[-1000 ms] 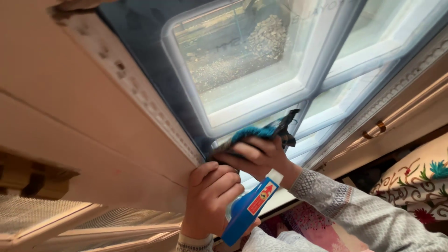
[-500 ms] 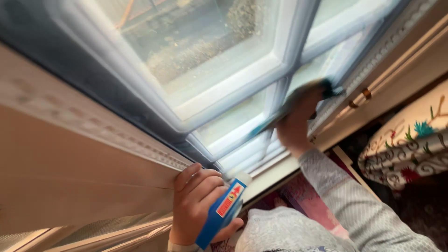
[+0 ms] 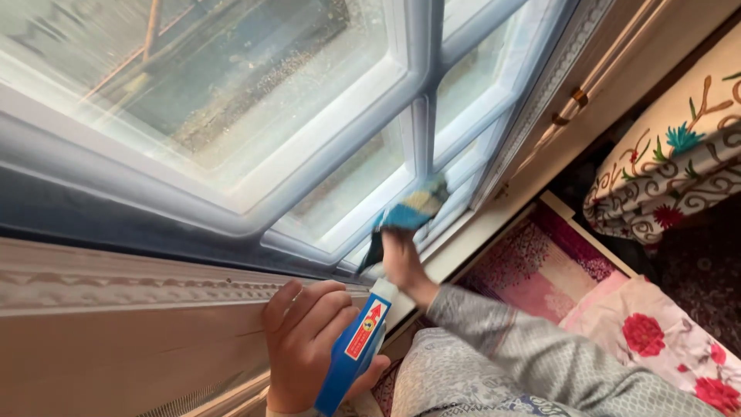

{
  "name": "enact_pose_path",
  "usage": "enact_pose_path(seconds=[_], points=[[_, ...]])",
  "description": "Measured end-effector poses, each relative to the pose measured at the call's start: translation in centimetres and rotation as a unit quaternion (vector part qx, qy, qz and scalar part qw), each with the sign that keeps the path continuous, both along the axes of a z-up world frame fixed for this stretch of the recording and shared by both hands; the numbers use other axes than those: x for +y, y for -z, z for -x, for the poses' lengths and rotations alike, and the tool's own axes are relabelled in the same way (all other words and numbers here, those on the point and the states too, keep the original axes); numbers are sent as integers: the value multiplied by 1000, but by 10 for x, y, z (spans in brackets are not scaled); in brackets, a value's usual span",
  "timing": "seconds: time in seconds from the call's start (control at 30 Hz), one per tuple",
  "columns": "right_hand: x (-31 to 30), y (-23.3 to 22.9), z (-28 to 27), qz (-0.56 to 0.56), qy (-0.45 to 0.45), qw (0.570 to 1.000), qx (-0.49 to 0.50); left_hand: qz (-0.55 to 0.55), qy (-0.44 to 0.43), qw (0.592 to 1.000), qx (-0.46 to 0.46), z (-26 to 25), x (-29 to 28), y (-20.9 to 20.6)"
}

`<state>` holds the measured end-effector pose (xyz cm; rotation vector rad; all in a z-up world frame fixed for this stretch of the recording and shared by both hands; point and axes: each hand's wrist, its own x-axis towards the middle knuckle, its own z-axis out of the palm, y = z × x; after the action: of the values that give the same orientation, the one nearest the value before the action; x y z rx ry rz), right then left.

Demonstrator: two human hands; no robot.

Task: The person sprays a window with a blue liquid from a spray bottle and wipes the glass and frame with a cloth. They repeatedly spray and wipe different sections of the window to remove dirt and streaks.

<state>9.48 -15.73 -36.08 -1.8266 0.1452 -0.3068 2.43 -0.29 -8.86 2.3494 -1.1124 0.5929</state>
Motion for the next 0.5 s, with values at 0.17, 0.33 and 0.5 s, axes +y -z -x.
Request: enact_pose_path(seconds=[0.17, 0.33, 0.5], points=[[-27, -31, -29, -330, 116, 919, 181, 10, 8, 1000, -23, 0, 4, 4], [-34, -36, -25, -526, 174, 783, 281, 5, 11, 999, -33, 3, 4, 7], [-3, -96, 6, -573, 112, 778, 231, 7, 17, 999, -33, 3, 4, 3]])
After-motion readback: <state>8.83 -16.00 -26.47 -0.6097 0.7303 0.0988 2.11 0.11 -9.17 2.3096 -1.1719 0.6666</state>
